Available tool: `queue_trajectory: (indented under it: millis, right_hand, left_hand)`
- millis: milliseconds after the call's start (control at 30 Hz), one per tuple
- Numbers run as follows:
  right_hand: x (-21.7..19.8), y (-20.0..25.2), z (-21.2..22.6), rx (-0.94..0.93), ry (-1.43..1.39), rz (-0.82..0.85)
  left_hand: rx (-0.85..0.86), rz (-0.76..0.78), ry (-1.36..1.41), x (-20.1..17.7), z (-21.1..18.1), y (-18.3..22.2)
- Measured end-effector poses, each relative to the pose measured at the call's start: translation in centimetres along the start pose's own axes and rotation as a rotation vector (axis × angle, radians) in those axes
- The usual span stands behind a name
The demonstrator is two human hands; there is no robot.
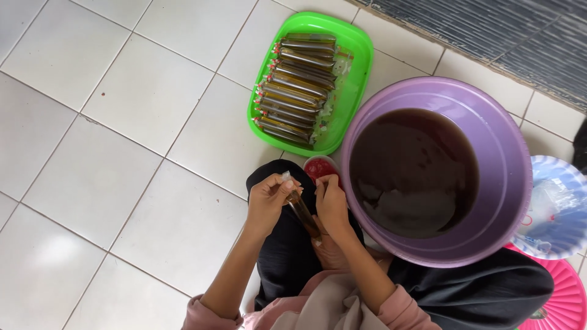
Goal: Fill plastic sleeves with liquid using a funnel and ladle, then seal them with rubber bands.
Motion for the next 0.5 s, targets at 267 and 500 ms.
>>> queue_trajectory:
  millis: [267,500]
  right_hand:
    - [-1.8,0.8,2.0,-0.136,-0.138,-0.104]
    - [-4.1,2.0,3.3,-0.188,-0.082,-0.164]
  left_hand:
    - [-0.062,-0.047,0.072,0.7,2.2,1.8]
    - [-0.044,-0.053,0.081,1.8,1.9,1.3]
Point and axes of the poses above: each hand's wrist, its own y-axis away from the middle knuckle, its own x-axis out of the palm, z = x × y, the point moved 1 cm from there along -y, towards the middle knuckle, and after that the axes turned 2 degrees about -y, right-handed, at the moved point
